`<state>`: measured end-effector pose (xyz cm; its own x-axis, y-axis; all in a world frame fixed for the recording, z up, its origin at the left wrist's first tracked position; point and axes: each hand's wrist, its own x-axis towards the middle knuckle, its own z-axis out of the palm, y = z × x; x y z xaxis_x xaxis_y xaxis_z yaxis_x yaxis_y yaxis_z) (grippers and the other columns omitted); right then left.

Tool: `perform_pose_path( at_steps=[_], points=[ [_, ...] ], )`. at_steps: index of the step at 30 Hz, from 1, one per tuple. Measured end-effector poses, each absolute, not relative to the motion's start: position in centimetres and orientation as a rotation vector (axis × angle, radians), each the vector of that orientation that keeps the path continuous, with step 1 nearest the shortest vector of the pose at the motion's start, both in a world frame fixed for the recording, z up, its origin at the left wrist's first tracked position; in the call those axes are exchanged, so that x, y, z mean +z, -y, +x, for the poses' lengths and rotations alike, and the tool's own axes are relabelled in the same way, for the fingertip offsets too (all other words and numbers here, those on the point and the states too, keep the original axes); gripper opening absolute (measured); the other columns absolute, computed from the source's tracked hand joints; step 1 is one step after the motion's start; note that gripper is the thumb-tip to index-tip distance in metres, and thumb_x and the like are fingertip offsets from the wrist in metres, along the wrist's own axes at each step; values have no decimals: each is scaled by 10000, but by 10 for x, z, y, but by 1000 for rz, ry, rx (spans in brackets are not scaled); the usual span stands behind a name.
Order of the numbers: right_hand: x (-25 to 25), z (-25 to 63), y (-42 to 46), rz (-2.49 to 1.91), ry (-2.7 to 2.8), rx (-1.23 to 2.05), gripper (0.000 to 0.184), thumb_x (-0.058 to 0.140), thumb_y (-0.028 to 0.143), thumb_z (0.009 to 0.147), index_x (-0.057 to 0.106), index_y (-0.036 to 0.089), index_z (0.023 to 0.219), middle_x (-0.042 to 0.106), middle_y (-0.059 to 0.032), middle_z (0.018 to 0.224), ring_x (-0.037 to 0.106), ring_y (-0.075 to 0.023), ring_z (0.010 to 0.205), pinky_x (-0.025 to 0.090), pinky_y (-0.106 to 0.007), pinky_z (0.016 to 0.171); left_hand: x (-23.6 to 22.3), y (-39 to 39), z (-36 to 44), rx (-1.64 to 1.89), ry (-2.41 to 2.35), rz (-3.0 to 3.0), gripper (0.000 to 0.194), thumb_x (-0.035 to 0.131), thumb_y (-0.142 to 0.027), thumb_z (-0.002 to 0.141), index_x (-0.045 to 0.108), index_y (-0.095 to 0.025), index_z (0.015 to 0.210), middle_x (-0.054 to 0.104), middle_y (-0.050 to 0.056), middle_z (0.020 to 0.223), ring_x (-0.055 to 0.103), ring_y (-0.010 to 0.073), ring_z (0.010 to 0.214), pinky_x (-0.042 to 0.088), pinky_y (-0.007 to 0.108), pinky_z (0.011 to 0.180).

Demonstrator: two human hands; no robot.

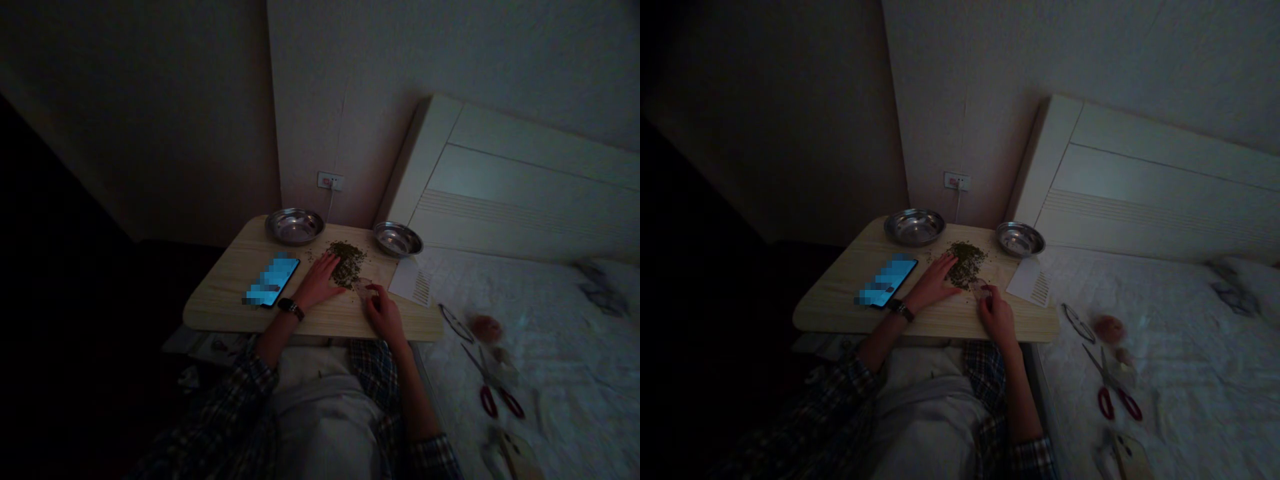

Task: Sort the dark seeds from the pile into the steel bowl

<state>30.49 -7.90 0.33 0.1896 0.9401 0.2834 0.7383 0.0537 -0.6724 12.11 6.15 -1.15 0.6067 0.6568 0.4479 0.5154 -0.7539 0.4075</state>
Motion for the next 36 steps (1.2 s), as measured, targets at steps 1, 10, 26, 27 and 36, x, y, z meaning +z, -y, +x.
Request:
perform_pose_path(
  at_steps=[1, 10, 26, 27, 36],
  points=[
    [4, 305, 79, -1729, 1592, 344, 314, 431, 289, 873, 523, 182, 1154, 455, 70, 539, 478, -137, 499, 283, -230, 519, -12, -61, 121, 866, -966, 2596, 827, 668, -507, 765, 307, -160, 1423, 312, 142, 1498, 190, 286, 1421, 198, 469, 1167],
    [3, 304, 79, -1742, 1581, 333, 320, 416, 278, 870, 520, 179, 1156, 477, 63, 552, 482, -138, 499, 285, -231, 520, -11, -61, 120, 868, -964, 2603, 812, 651, -510, 780, 297, -167, 1426, 310, 132, 1500, 189, 276, 1422, 194, 460, 1170],
    [2, 306, 78, -1718, 1596, 348, 321, 418, 275, 863, 522, 176, 1151, 457, 70, 537, 457, -134, 485, 274, -230, 508, -9, -60, 121, 863, -978, 2591, 818, 667, -501, 766, 313, -160, 1419, 313, 135, 1498, 185, 285, 1422, 202, 472, 1167],
    [2, 306, 79, -1713, 1605, 355, 319, 424, 276, 864, 524, 180, 1151, 460, 70, 538, 462, -133, 489, 277, -229, 511, -9, -60, 121, 863, -978, 2590, 821, 672, -496, 764, 316, -151, 1417, 314, 137, 1498, 183, 284, 1423, 203, 467, 1168],
    [3, 305, 79, -1714, 1594, 342, 319, 408, 295, 883, 518, 175, 1157, 455, 69, 543, 473, -136, 501, 285, -230, 520, -9, -59, 120, 863, -978, 2595, 817, 667, -495, 769, 312, -148, 1418, 314, 134, 1498, 187, 273, 1423, 203, 453, 1169]
  ],
)
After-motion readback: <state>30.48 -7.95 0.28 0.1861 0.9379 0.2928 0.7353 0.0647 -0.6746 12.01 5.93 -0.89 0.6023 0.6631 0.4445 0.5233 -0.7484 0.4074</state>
